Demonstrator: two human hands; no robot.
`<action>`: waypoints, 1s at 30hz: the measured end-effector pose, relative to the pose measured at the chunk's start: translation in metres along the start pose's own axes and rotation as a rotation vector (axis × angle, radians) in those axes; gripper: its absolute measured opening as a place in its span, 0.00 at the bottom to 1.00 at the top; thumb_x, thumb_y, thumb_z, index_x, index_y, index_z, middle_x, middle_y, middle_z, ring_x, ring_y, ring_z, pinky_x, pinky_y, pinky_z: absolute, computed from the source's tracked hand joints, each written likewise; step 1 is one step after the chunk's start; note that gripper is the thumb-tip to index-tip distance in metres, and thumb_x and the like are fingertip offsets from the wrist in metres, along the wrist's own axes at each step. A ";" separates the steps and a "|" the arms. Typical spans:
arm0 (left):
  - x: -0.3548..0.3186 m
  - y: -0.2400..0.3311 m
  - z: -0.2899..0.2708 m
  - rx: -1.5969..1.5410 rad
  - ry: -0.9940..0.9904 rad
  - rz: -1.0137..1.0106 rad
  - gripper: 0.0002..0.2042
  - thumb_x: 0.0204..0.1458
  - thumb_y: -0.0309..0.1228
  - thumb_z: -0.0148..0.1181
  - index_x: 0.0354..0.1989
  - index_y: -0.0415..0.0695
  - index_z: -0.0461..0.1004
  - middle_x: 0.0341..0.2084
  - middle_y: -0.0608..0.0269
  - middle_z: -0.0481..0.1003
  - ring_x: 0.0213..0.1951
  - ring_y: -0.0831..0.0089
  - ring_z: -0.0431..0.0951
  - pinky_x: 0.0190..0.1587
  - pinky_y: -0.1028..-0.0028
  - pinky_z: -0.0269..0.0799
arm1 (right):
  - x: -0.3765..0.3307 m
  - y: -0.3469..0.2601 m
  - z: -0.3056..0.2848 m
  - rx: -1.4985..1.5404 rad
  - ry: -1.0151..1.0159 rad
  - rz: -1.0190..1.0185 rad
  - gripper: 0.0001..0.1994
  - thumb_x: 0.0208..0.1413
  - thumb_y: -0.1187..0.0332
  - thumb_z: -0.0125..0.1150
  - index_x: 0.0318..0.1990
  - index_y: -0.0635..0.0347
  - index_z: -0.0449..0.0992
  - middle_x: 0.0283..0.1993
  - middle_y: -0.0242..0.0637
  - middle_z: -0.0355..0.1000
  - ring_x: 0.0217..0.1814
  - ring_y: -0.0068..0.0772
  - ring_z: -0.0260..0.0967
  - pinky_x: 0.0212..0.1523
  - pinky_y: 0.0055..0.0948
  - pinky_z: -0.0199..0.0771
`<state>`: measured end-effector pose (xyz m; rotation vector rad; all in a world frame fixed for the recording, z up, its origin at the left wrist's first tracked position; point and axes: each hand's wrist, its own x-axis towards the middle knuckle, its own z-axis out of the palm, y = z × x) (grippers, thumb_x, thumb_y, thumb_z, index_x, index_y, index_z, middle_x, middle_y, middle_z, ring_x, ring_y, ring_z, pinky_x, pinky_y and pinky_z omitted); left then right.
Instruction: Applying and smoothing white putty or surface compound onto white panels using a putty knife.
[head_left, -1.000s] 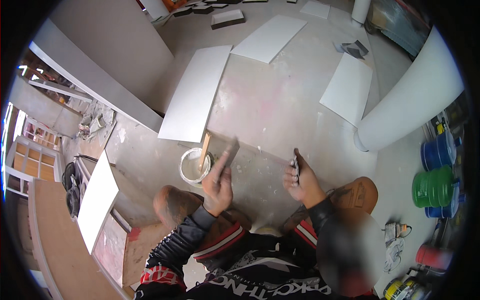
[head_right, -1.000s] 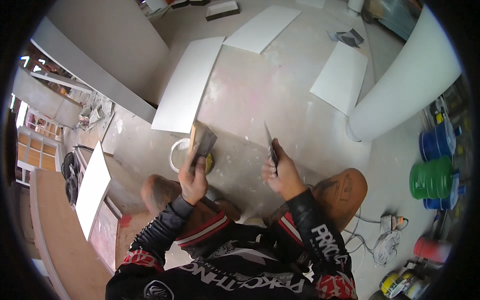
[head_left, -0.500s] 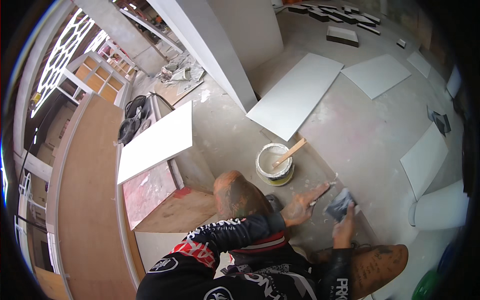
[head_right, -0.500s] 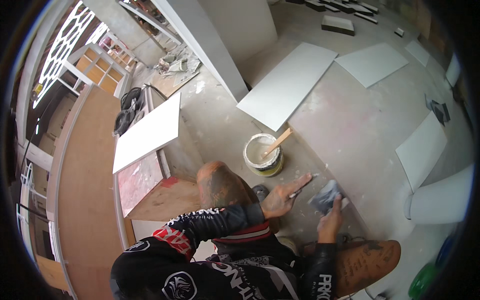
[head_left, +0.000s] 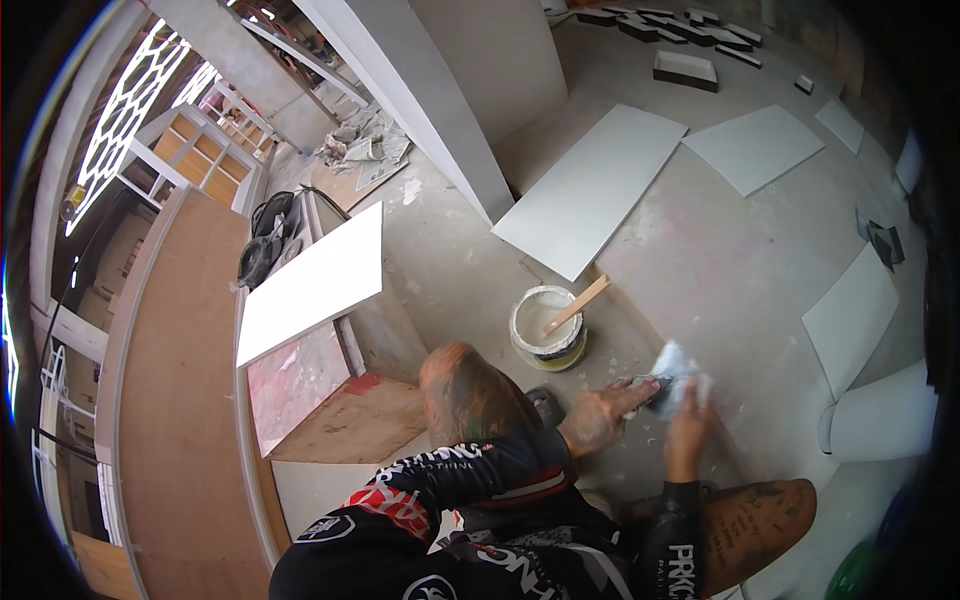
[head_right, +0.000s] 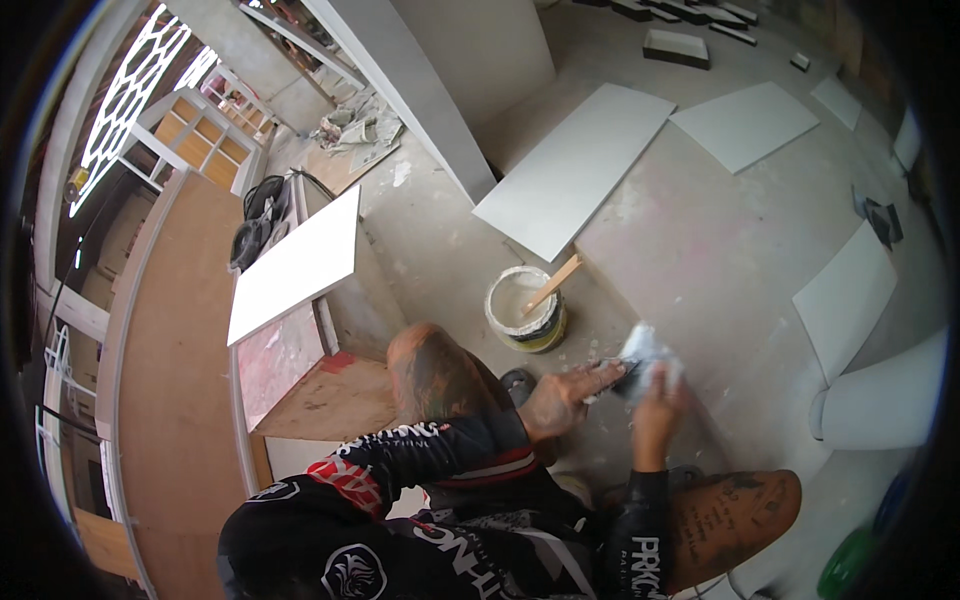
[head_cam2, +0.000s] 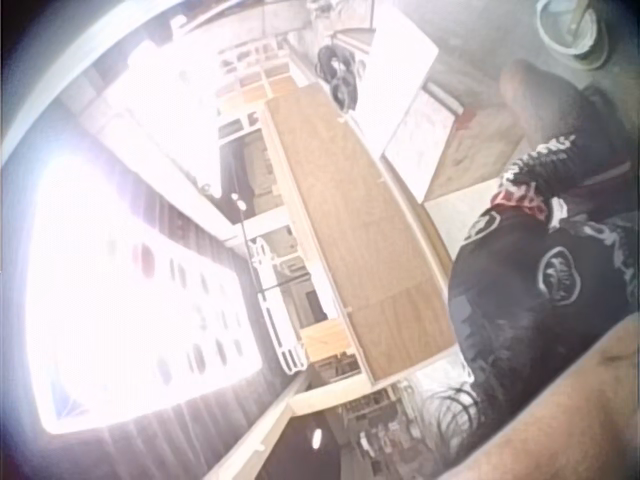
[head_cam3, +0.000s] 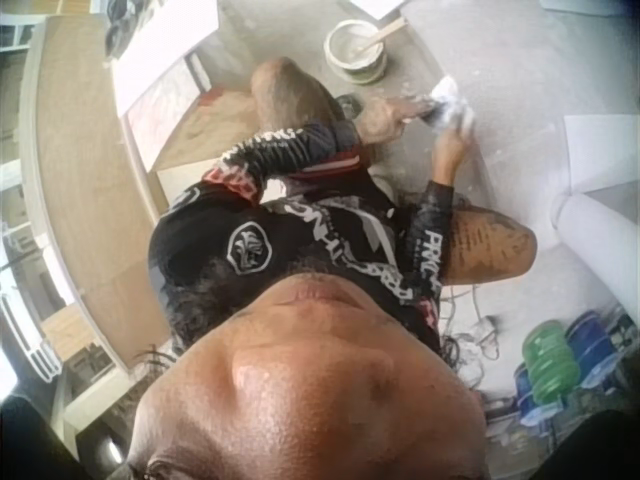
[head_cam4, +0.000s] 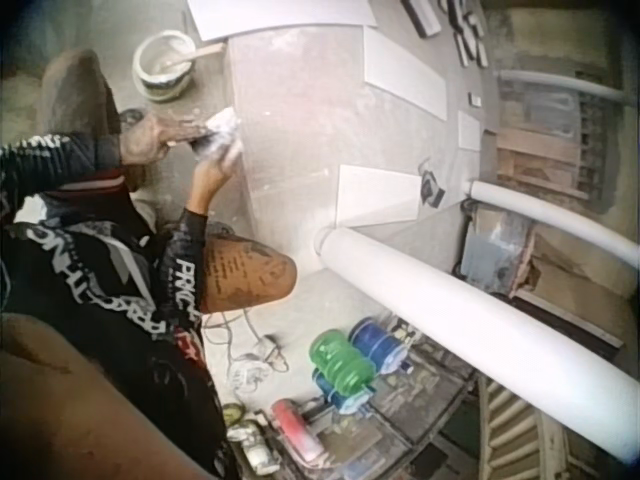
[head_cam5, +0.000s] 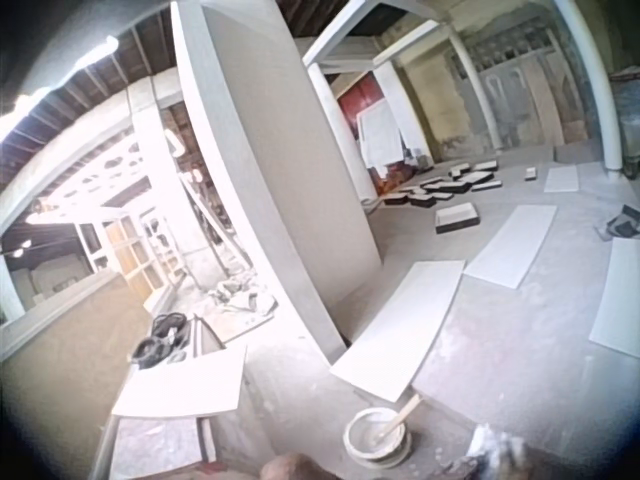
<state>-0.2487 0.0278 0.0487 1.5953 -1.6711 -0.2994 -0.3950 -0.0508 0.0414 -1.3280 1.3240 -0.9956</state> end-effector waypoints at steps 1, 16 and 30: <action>0.000 0.004 0.002 -0.033 -0.018 0.033 0.33 0.38 0.12 0.54 0.60 0.43 0.68 0.53 0.51 0.73 0.49 0.55 0.78 0.57 0.66 0.72 | 0.000 0.005 0.000 -0.045 -0.122 -0.070 0.21 0.65 0.57 0.51 0.48 0.73 0.72 0.41 0.50 0.74 0.42 0.40 0.72 0.46 0.35 0.70; 0.040 -0.038 -0.015 -0.613 0.250 -0.806 0.12 0.54 0.31 0.62 0.45 0.40 0.73 0.31 0.57 0.75 0.29 0.69 0.75 0.32 0.71 0.72 | 0.010 0.072 -0.034 -0.071 0.194 -0.020 0.14 0.60 0.66 0.58 0.43 0.72 0.73 0.39 0.48 0.76 0.42 0.38 0.73 0.47 0.38 0.70; -0.033 -0.046 -0.003 -1.200 -0.248 -1.070 0.04 0.57 0.31 0.55 0.37 0.46 0.72 0.27 0.65 0.72 0.18 0.85 0.67 0.13 0.87 0.59 | -0.077 0.000 0.035 -0.048 -0.235 -0.680 0.28 0.44 0.79 0.61 0.57 0.60 0.68 0.60 0.47 0.63 0.63 0.53 0.61 0.62 0.45 0.64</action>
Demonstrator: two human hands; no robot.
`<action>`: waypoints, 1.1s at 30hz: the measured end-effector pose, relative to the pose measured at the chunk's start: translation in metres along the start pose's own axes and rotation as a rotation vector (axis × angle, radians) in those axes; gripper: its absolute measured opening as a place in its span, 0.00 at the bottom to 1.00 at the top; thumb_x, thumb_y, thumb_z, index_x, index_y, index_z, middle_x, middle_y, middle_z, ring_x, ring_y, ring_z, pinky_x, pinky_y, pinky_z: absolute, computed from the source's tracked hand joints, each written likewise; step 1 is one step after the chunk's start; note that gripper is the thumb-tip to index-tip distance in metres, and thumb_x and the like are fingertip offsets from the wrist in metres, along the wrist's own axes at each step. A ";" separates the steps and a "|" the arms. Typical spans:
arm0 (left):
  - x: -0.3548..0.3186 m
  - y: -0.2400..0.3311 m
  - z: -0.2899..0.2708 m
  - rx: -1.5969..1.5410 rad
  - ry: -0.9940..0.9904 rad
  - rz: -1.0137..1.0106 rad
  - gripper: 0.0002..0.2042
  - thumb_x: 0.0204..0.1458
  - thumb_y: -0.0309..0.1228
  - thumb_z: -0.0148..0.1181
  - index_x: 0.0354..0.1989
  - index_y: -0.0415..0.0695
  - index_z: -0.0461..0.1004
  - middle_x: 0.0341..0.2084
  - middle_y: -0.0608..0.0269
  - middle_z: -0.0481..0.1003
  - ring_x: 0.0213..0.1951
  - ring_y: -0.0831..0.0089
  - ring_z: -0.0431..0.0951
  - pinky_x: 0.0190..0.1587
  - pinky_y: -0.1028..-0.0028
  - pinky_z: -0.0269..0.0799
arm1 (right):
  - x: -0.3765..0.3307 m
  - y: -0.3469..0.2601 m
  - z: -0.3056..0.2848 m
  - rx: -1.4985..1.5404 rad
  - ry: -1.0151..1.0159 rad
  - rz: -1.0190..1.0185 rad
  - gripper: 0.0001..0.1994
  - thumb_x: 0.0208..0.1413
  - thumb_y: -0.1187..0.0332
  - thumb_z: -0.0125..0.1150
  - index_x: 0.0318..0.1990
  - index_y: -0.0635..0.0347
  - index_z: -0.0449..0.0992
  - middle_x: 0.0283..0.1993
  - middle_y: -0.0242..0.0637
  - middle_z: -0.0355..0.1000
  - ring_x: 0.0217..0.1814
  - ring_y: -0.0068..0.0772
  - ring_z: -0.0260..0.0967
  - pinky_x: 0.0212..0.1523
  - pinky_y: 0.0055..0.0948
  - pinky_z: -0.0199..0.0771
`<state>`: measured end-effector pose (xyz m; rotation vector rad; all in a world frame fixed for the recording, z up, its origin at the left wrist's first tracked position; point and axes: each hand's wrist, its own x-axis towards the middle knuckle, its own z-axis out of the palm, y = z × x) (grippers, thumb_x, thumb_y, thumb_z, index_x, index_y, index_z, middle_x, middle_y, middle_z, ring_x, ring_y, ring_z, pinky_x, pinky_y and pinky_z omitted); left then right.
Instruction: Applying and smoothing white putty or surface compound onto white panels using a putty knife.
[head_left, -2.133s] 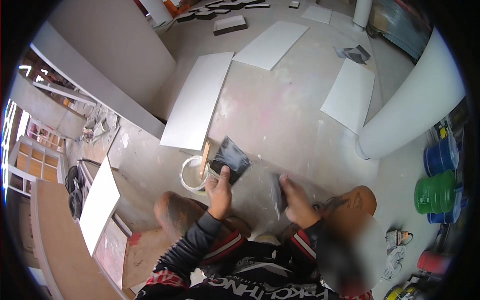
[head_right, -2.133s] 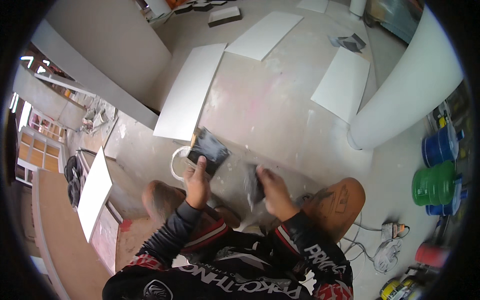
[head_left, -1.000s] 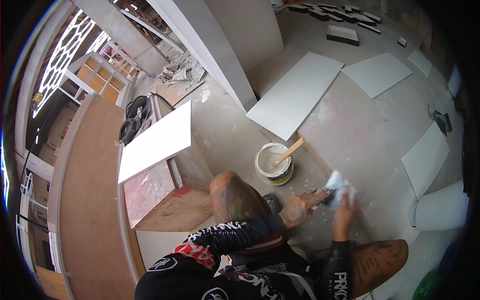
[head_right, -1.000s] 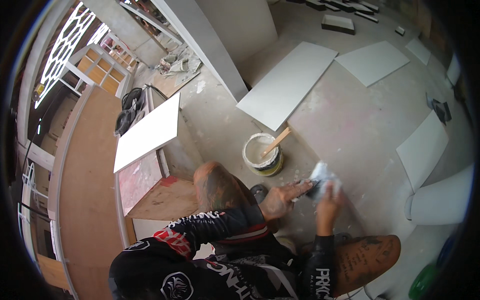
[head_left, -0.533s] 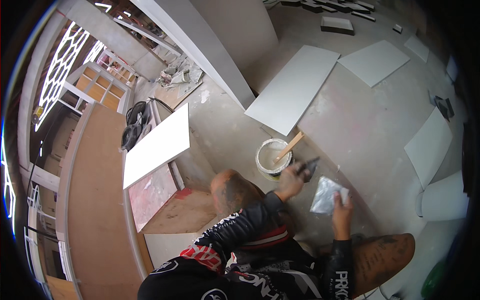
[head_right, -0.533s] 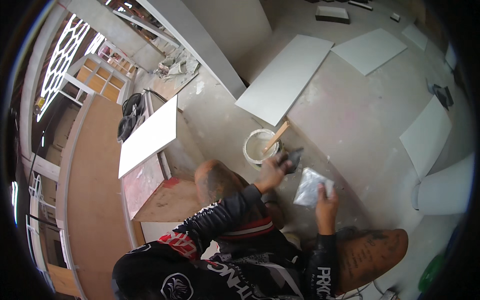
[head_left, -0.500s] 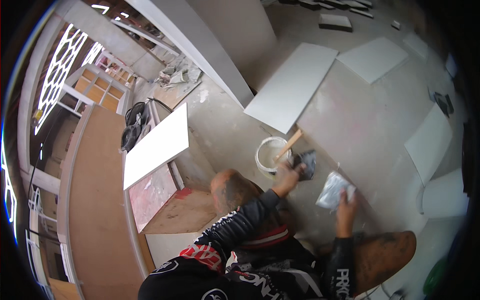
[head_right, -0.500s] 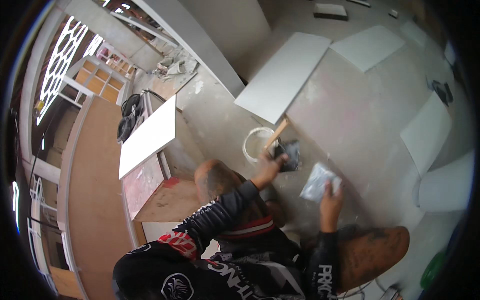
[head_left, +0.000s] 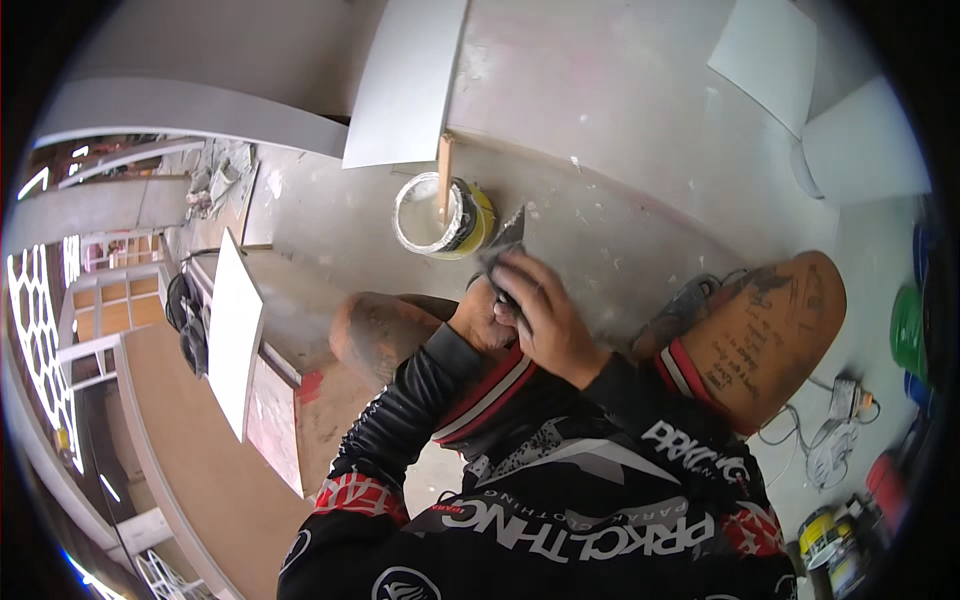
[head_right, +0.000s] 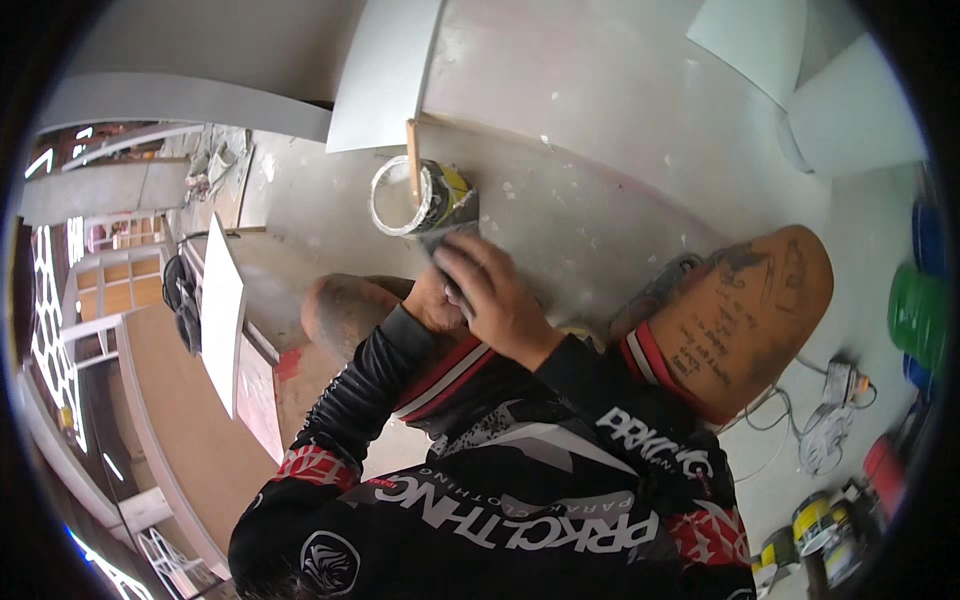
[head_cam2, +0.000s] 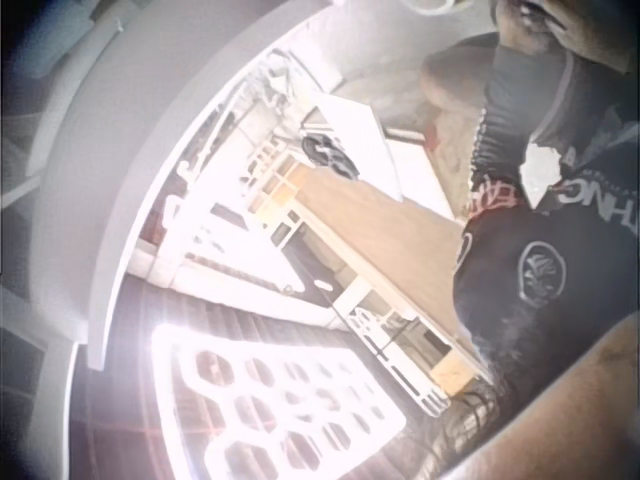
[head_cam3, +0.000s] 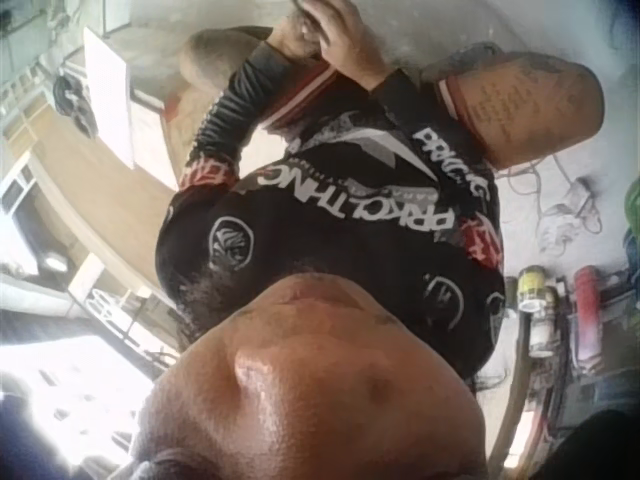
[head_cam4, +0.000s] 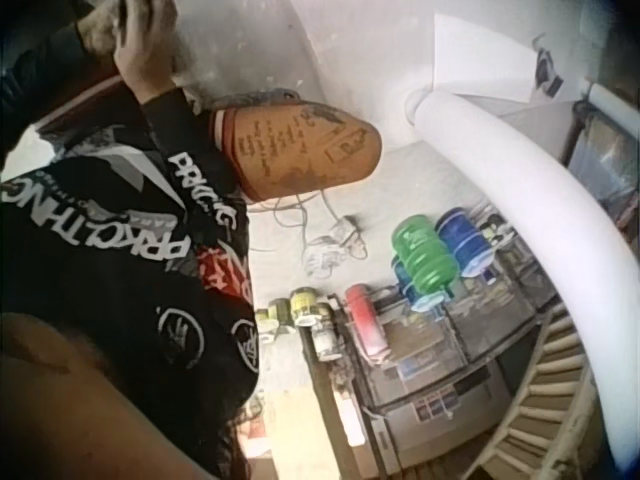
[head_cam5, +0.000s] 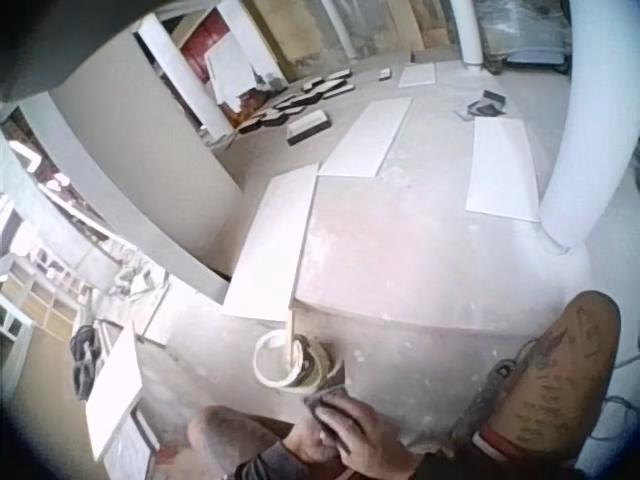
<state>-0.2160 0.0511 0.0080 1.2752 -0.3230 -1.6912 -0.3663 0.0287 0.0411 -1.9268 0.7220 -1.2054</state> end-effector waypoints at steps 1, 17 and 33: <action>-0.003 0.001 -0.012 -0.542 -0.263 -0.351 0.07 0.60 0.36 0.55 0.38 0.45 0.73 0.22 0.66 0.71 0.14 0.83 0.65 0.11 0.87 0.57 | 0.004 0.005 -0.001 0.015 0.053 0.080 0.28 0.46 0.80 0.59 0.58 0.61 0.66 0.60 0.49 0.64 0.62 0.55 0.61 0.62 0.45 0.63; 0.032 0.046 -0.005 0.391 0.342 0.346 0.08 0.62 0.32 0.51 0.41 0.41 0.73 0.24 0.76 0.68 0.26 0.87 0.63 0.28 0.82 0.60 | -0.007 0.011 -0.025 -0.293 -0.285 0.060 0.21 0.49 0.75 0.54 0.54 0.60 0.71 0.55 0.39 0.68 0.58 0.42 0.65 0.56 0.40 0.64; 0.041 0.048 -0.004 0.682 0.496 0.518 0.09 0.62 0.32 0.50 0.39 0.39 0.73 0.24 0.70 0.69 0.28 0.79 0.63 0.31 0.75 0.61 | 0.000 0.057 -0.012 -0.231 -0.206 0.325 0.18 0.53 0.72 0.54 0.52 0.58 0.70 0.53 0.41 0.71 0.56 0.46 0.67 0.51 0.45 0.64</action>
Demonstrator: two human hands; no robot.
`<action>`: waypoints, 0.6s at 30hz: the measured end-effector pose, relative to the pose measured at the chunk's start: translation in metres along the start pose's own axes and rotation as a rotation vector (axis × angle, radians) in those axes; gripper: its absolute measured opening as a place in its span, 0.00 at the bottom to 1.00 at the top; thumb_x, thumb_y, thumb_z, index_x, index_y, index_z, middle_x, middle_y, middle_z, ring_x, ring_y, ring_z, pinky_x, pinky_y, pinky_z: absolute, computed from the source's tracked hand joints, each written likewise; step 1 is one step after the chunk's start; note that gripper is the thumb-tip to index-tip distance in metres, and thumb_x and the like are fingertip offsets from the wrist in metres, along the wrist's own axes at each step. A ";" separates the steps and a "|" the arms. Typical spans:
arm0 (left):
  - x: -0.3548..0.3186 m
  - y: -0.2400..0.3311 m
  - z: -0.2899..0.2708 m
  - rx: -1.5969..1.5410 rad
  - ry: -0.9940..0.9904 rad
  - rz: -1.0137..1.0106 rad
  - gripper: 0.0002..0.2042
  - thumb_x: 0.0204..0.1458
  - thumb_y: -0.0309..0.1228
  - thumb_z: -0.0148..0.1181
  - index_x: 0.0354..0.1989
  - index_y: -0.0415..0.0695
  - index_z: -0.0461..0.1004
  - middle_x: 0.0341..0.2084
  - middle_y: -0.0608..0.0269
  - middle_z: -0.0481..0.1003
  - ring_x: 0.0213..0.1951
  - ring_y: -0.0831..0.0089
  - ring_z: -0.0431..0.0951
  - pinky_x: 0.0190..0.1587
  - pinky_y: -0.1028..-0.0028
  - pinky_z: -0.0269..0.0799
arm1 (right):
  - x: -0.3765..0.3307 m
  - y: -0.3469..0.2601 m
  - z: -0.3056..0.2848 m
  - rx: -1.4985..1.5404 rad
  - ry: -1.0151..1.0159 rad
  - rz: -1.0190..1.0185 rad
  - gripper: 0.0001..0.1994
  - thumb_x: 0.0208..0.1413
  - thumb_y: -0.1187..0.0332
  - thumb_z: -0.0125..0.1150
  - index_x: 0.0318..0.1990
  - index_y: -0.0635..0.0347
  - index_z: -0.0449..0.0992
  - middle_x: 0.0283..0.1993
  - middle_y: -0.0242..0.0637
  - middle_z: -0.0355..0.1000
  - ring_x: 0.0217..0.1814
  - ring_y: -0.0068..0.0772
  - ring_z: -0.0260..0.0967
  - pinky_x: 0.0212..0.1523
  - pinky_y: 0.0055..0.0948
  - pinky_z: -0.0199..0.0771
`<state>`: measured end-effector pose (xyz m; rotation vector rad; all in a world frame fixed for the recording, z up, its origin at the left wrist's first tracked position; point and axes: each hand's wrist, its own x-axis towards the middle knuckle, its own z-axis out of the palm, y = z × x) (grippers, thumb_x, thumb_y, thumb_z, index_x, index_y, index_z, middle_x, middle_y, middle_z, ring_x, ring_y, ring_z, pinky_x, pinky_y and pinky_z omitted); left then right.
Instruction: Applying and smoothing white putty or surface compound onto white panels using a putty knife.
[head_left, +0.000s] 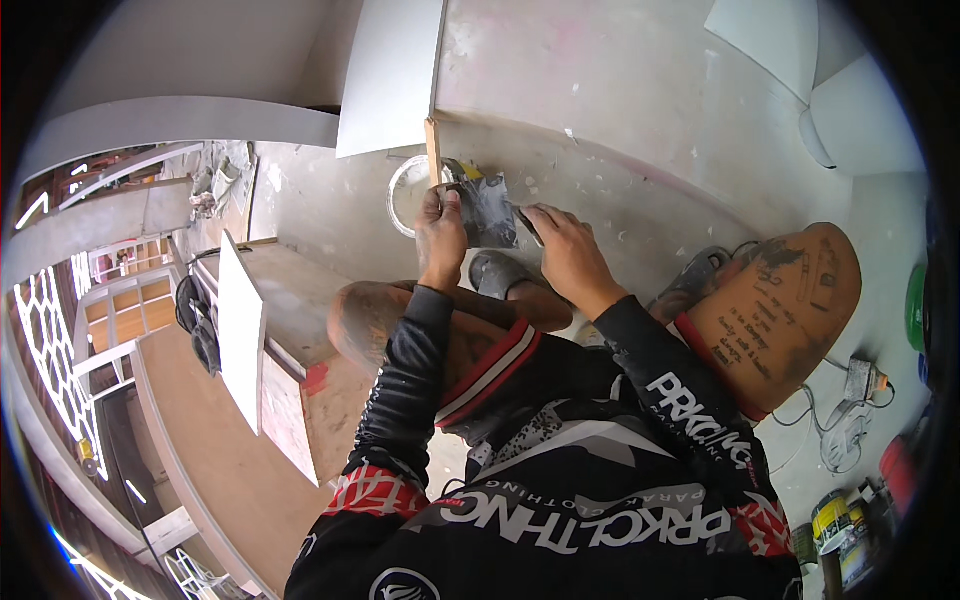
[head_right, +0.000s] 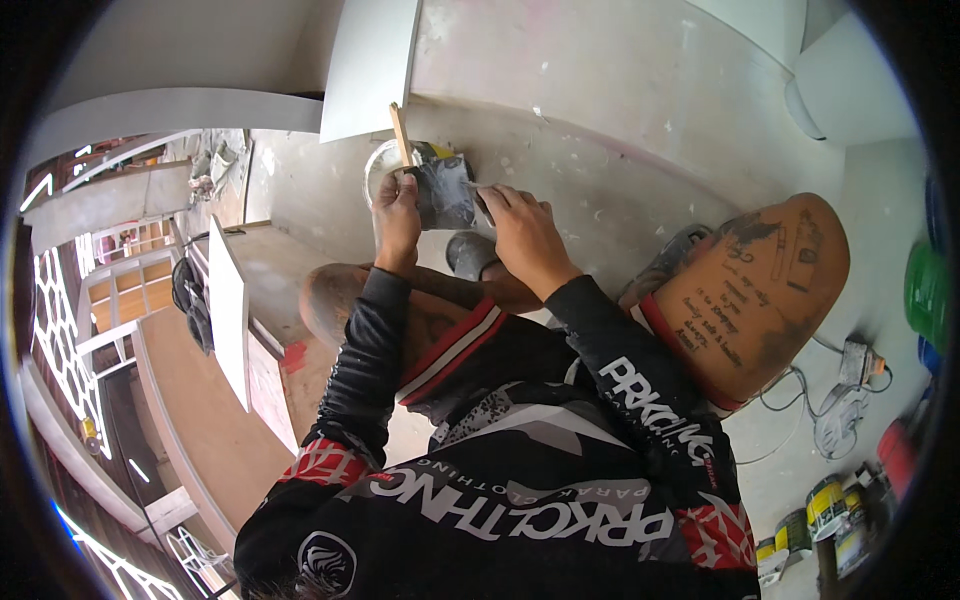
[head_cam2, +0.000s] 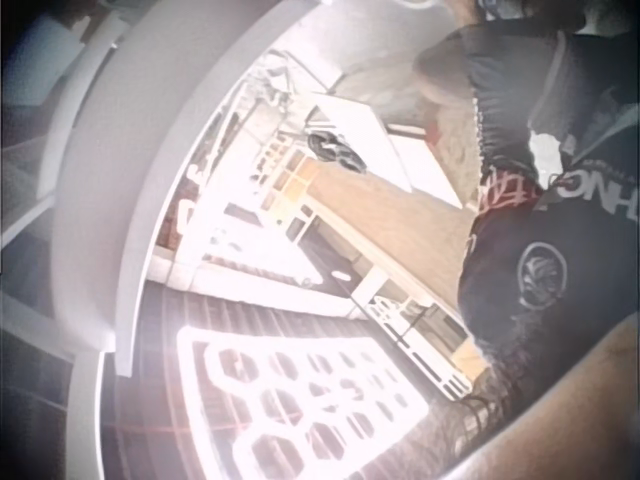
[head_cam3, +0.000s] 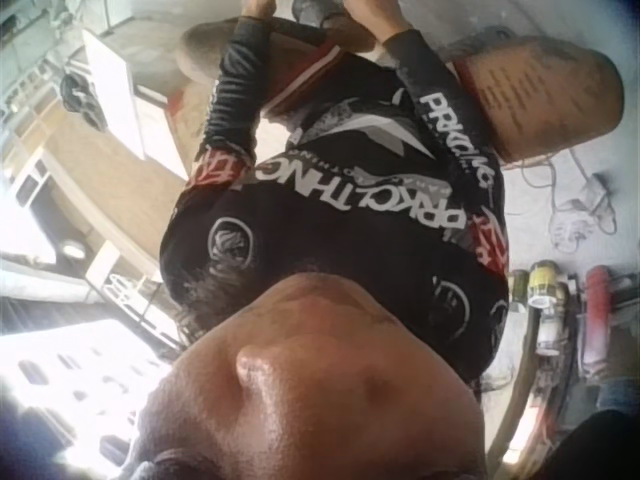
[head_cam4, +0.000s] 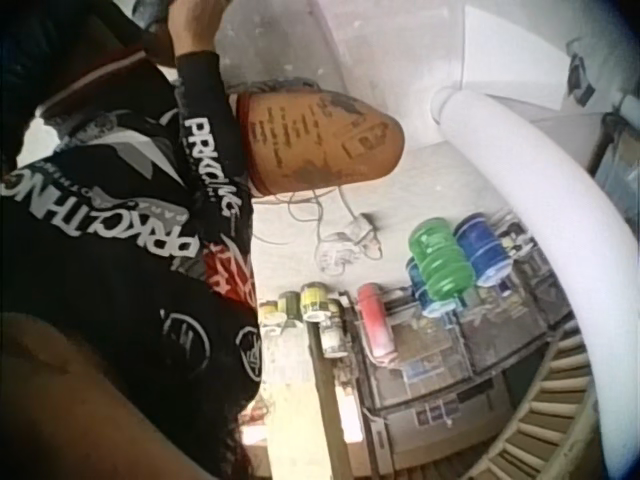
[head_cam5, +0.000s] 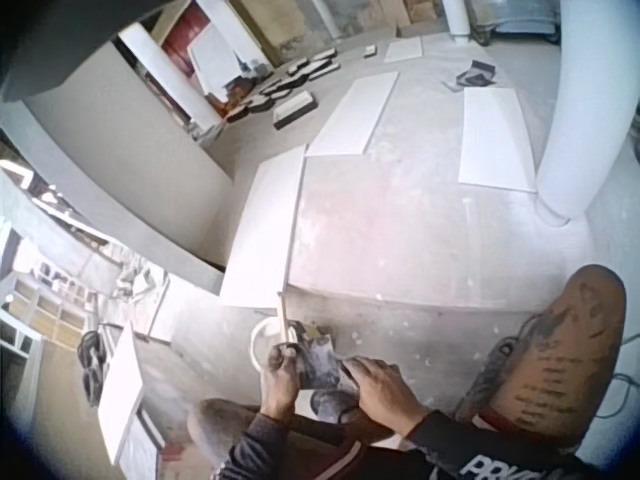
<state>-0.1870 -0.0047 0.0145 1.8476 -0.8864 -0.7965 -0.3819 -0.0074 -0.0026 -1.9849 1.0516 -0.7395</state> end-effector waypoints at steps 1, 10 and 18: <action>0.001 -0.001 -0.001 0.096 0.041 0.028 0.09 0.62 0.31 0.50 0.39 0.39 0.73 0.25 0.70 0.70 0.28 0.79 0.64 0.31 0.75 0.62 | 0.002 -0.004 0.001 -0.011 0.041 -0.038 0.18 0.53 0.72 0.53 0.53 0.58 0.70 0.53 0.41 0.71 0.56 0.46 0.67 0.51 0.46 0.64; 0.005 0.002 0.002 0.061 -0.012 0.021 0.09 0.61 0.31 0.50 0.38 0.38 0.73 0.22 0.69 0.68 0.26 0.79 0.64 0.30 0.73 0.61 | 0.002 0.011 0.004 -0.027 0.029 -0.024 0.22 0.48 0.76 0.53 0.54 0.55 0.69 0.54 0.40 0.71 0.54 0.50 0.67 0.49 0.49 0.65; -0.005 0.001 0.020 0.024 0.255 0.233 0.09 0.62 0.31 0.49 0.35 0.37 0.70 0.20 0.68 0.66 0.25 0.79 0.62 0.28 0.73 0.60 | 0.000 -0.003 0.007 -0.067 0.073 0.058 0.21 0.50 0.75 0.53 0.55 0.58 0.69 0.56 0.38 0.70 0.54 0.50 0.66 0.49 0.48 0.65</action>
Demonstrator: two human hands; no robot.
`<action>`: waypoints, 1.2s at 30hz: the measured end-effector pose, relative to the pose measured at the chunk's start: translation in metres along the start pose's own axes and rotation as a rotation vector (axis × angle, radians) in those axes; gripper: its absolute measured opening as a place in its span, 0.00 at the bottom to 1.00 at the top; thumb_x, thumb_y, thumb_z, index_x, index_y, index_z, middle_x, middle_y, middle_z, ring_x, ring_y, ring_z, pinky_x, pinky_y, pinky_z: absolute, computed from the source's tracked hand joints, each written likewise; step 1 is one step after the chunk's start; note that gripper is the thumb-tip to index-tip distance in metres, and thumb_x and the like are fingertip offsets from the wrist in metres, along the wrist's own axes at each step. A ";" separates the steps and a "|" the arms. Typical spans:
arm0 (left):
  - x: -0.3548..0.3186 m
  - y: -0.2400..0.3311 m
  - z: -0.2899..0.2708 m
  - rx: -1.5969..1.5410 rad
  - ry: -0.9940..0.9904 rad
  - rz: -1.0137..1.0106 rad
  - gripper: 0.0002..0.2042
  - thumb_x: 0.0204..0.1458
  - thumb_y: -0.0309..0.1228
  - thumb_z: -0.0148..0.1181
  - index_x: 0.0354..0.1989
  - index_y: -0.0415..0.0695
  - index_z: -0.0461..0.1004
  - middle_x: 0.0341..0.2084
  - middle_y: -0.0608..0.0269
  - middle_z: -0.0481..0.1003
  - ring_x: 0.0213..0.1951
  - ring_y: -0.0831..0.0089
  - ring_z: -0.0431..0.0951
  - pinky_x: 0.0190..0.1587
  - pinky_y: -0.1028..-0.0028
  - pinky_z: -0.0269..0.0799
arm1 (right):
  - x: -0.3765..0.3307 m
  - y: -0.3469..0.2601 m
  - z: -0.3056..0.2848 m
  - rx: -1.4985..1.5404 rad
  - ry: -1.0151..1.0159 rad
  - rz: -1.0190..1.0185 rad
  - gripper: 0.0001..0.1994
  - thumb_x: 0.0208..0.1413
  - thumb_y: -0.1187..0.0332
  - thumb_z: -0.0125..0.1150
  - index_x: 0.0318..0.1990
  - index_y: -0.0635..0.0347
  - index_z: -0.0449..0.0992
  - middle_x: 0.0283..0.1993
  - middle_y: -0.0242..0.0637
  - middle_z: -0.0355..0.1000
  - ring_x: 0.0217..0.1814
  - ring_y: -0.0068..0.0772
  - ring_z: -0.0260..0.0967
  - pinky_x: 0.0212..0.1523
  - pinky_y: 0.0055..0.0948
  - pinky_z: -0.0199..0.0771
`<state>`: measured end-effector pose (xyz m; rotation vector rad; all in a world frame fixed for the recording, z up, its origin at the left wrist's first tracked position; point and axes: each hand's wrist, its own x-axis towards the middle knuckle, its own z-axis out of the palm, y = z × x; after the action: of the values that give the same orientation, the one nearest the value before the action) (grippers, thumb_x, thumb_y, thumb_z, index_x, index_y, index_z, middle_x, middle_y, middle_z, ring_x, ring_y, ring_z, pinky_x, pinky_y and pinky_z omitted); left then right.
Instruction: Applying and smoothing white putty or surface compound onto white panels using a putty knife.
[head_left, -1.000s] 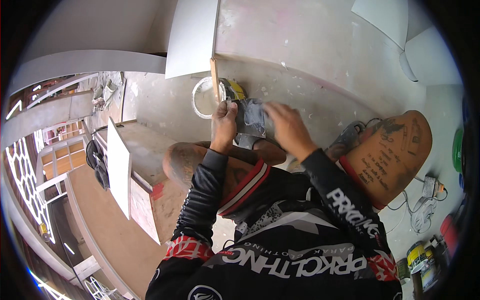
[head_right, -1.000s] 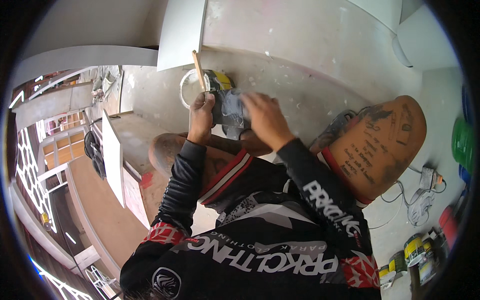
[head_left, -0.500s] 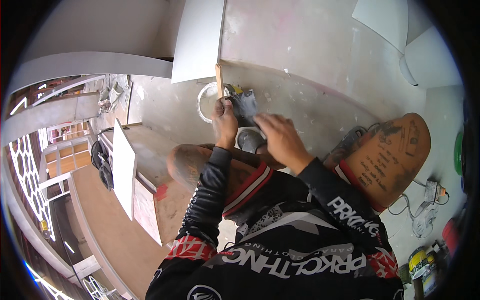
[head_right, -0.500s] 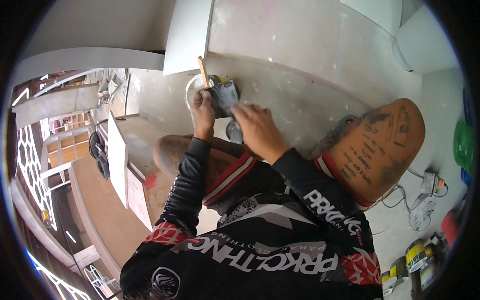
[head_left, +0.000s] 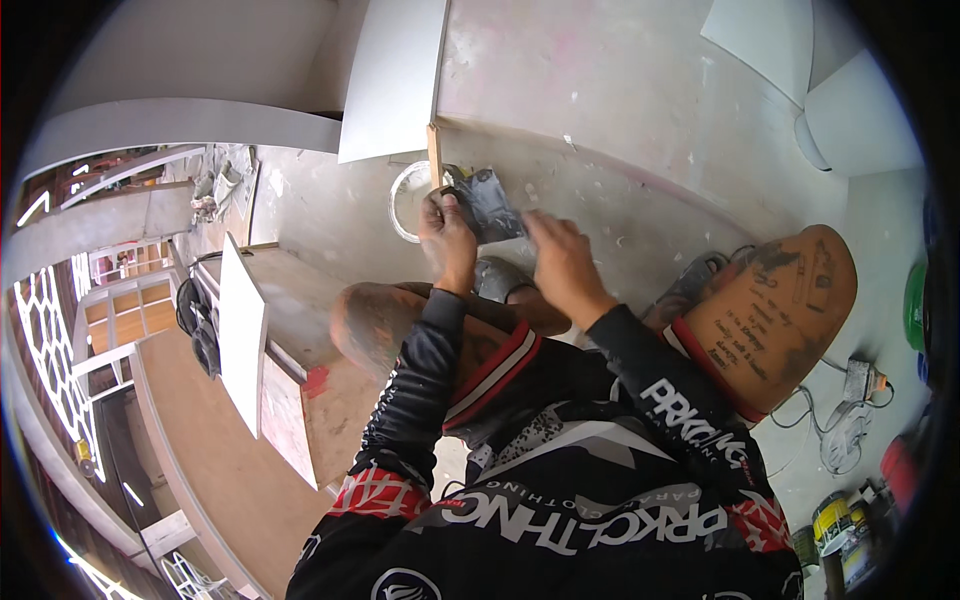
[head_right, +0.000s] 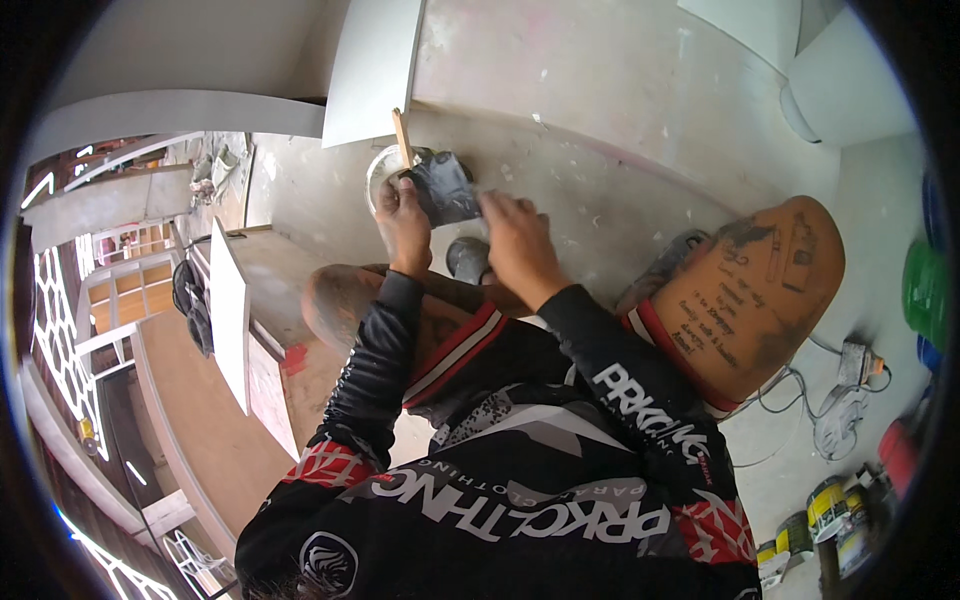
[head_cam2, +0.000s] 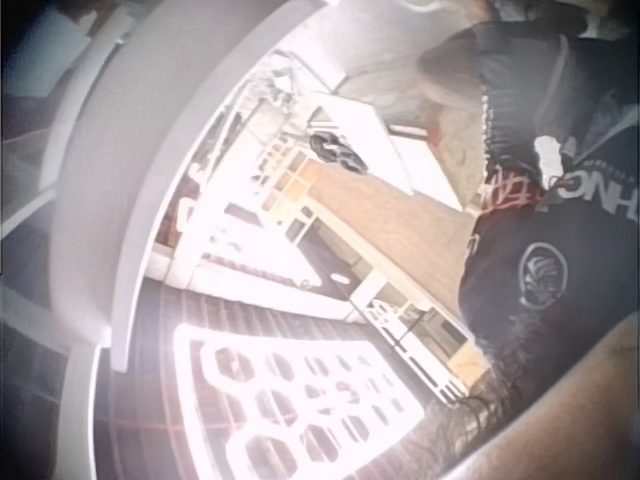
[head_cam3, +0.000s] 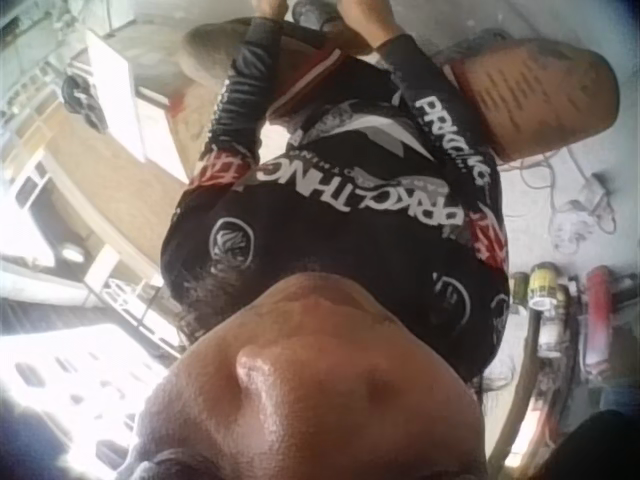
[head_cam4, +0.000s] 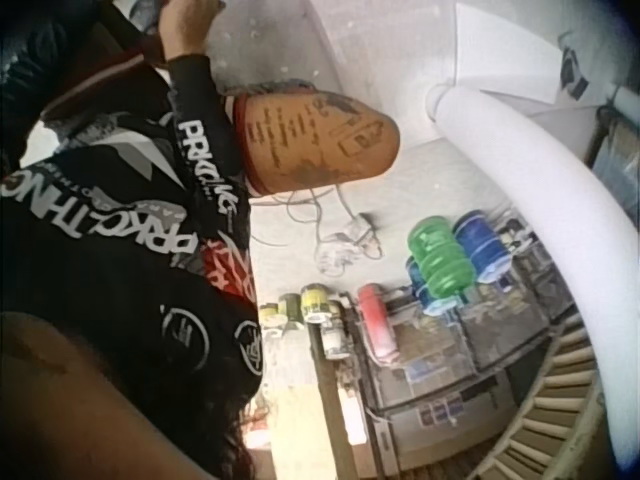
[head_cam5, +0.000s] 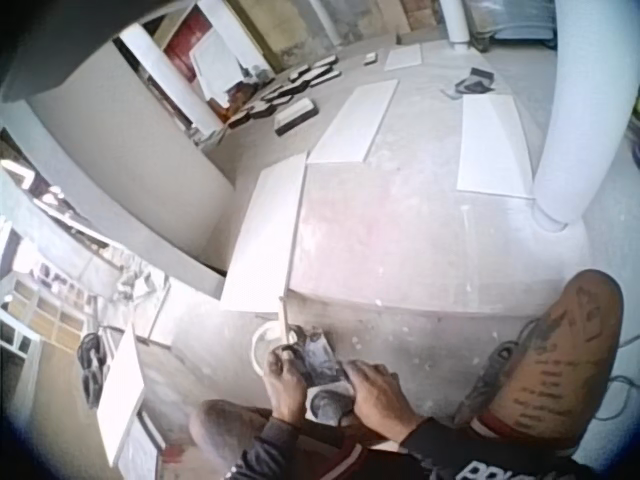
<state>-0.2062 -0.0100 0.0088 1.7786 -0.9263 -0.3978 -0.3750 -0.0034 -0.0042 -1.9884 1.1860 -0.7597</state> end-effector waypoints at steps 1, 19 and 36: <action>0.004 0.004 -0.007 0.008 -0.014 -0.116 0.09 0.63 0.31 0.49 0.37 0.36 0.70 0.23 0.66 0.67 0.26 0.78 0.63 0.31 0.74 0.63 | 0.008 0.004 -0.003 0.005 0.026 0.039 0.22 0.49 0.76 0.53 0.55 0.57 0.69 0.56 0.38 0.69 0.55 0.50 0.65 0.49 0.48 0.65; 0.014 -0.001 -0.015 -0.026 -0.482 -0.290 0.12 0.61 0.35 0.50 0.34 0.40 0.74 0.20 0.71 0.67 0.27 0.80 0.63 0.31 0.76 0.60 | 0.026 0.023 -0.013 0.022 0.085 0.034 0.24 0.46 0.83 0.48 0.54 0.61 0.71 0.55 0.44 0.70 0.54 0.50 0.65 0.53 0.47 0.65; -0.034 0.021 -0.023 -0.041 -0.074 0.234 0.12 0.48 0.16 0.60 0.39 0.37 0.67 0.42 0.45 0.76 0.43 0.67 0.78 0.44 0.74 0.72 | 0.032 0.070 -0.029 1.631 0.103 1.087 0.09 0.57 0.61 0.62 0.39 0.54 0.73 0.26 0.30 0.67 0.19 0.24 0.61 0.22 0.29 0.62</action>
<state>-0.2217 0.0271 0.0316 1.6059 -1.1563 -0.3313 -0.4185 -0.0636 -0.0385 0.0751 0.8881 -0.7467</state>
